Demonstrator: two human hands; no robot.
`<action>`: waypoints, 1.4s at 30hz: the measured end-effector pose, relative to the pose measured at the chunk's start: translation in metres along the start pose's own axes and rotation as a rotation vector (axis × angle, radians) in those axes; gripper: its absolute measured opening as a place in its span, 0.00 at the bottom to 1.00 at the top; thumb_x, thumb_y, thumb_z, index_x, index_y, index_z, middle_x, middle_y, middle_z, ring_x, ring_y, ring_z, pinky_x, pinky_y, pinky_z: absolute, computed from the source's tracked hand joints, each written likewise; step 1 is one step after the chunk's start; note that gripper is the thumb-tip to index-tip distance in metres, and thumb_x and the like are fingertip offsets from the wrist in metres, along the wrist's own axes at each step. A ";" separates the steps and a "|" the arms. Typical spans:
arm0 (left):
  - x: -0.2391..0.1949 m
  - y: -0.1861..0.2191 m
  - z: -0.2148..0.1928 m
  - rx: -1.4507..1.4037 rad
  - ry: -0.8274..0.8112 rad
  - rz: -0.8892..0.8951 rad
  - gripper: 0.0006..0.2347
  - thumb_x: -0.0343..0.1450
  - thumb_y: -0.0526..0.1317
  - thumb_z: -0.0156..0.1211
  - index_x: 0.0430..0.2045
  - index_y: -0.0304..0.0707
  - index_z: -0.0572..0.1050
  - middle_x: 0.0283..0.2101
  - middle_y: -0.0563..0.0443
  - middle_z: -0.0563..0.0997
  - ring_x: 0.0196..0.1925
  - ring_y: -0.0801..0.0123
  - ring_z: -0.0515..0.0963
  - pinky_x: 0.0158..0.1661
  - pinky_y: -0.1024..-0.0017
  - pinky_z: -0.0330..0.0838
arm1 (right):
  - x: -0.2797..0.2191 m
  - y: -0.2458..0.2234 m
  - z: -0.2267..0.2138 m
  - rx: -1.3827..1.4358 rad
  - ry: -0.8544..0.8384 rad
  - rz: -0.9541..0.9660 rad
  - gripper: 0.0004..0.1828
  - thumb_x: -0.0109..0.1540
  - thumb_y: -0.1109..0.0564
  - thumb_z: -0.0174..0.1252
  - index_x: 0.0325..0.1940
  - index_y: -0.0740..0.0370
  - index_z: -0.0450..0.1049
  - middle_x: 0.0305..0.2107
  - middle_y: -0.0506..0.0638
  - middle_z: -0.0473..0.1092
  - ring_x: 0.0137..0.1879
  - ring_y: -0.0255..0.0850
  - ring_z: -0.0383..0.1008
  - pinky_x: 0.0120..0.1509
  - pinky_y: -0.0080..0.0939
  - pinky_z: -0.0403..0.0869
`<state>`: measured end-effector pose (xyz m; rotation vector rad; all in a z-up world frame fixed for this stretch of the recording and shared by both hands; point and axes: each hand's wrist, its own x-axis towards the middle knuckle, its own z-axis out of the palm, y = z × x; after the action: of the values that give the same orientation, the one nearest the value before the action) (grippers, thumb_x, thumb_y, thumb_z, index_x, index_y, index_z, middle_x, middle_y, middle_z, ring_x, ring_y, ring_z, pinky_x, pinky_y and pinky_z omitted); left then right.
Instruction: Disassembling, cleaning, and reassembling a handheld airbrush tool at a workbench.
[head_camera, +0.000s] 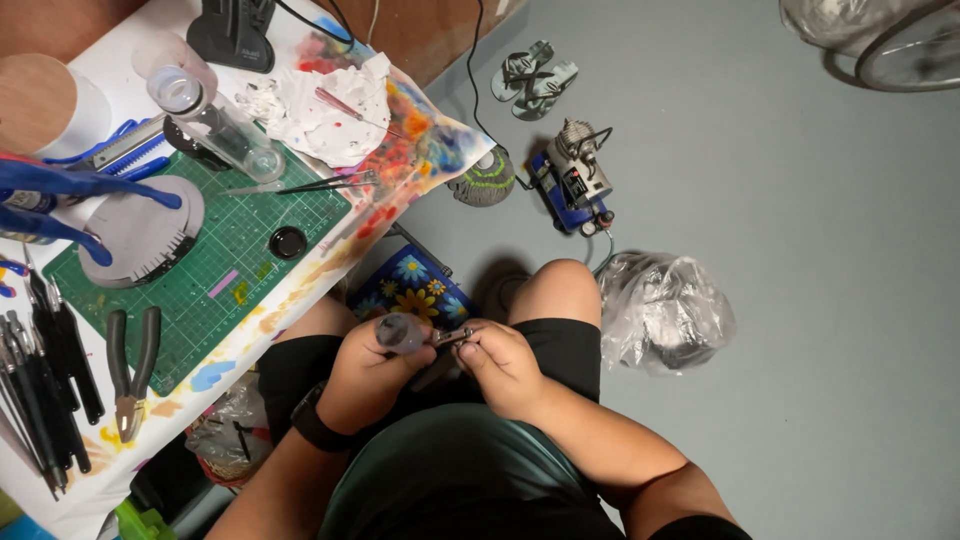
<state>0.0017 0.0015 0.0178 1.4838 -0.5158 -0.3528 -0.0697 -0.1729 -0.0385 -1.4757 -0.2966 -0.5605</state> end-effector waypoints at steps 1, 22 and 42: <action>0.001 -0.003 -0.005 0.001 0.003 -0.003 0.06 0.69 0.31 0.66 0.24 0.23 0.79 0.25 0.44 0.82 0.35 0.78 0.74 0.39 0.72 0.76 | -0.007 0.001 0.003 0.003 -0.002 0.002 0.16 0.69 0.62 0.54 0.26 0.66 0.72 0.19 0.53 0.68 0.24 0.46 0.66 0.31 0.41 0.74; -0.002 0.001 -0.002 -0.058 0.004 0.246 0.04 0.67 0.27 0.65 0.31 0.21 0.79 0.28 0.39 0.81 0.30 0.66 0.81 0.30 0.70 0.77 | 0.017 -0.024 0.008 -0.112 -0.047 -0.223 0.14 0.71 0.61 0.46 0.38 0.71 0.74 0.26 0.57 0.69 0.28 0.51 0.69 0.33 0.46 0.75; 0.019 0.021 -0.002 -0.203 -0.381 0.098 0.12 0.68 0.48 0.66 0.27 0.36 0.79 0.27 0.51 0.79 0.31 0.65 0.77 0.35 0.69 0.71 | -0.011 -0.032 0.006 0.284 -0.329 0.174 0.26 0.75 0.41 0.41 0.37 0.64 0.71 0.27 0.51 0.68 0.28 0.42 0.65 0.35 0.41 0.65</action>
<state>0.0174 -0.0052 0.0412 1.1933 -0.8275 -0.5978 -0.0950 -0.1654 -0.0165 -1.2968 -0.4793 -0.1262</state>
